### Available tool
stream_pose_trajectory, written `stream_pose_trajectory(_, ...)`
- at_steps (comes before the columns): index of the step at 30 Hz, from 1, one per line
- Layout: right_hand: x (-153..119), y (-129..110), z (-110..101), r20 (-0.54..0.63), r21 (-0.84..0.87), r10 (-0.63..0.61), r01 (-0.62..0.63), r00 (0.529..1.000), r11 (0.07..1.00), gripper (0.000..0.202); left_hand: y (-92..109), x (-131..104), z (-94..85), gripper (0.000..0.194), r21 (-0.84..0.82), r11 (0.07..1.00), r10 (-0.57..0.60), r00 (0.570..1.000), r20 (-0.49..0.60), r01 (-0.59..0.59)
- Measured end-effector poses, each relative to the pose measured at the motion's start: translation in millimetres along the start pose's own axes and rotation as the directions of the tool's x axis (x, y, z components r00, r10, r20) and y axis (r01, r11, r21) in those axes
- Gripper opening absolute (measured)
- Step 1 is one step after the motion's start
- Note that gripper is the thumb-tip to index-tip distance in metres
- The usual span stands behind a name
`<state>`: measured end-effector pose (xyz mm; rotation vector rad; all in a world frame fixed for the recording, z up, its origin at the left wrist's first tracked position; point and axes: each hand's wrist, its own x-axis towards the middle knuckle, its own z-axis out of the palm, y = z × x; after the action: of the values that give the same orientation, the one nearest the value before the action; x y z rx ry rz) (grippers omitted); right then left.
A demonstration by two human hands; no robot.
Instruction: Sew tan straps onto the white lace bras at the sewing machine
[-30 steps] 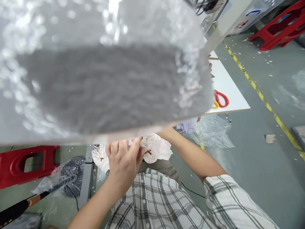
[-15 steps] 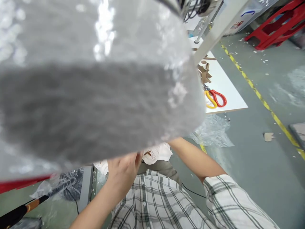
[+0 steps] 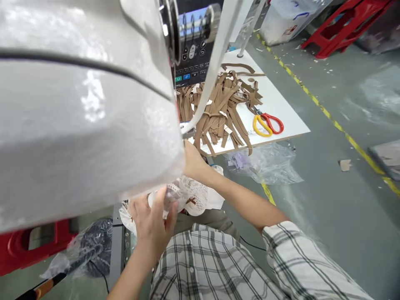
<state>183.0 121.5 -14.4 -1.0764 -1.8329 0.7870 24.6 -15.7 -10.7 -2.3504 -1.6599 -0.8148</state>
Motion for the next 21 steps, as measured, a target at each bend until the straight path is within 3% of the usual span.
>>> stream_pose_trajectory(4, 0, -1, -1, 0.013, 0.048, 0.021, -0.021, 1.0, 0.999, 0.013, -8, -2, 3.5, 0.043, -0.094, 0.992, -0.091, 0.995, -0.034, 0.088)
stream_pose_trajectory(11, 0, 0, 2, 0.026, -0.005, 0.037, -0.036, 0.999, 0.999, 0.013, -15, 0, 4.3, 0.034, -0.293, 0.868, -0.375, 0.916, 0.139, 0.4)
stream_pose_trajectory(16, 0, 1, 4, 0.028, -0.029, 0.044, -0.043, 0.999, 0.999, 0.01, -21, 4, 6.3, 0.03, -0.365, 0.788, -0.428, 0.867, 0.253, 0.496)
stream_pose_trajectory(21, -1, 2, 6, 0.035, 0.041, 0.015, -0.017, 0.999, 0.999, 0.012, -28, 9, 5.7, 0.029, -0.352, 0.779, -0.453, 0.854, 0.256, 0.519)
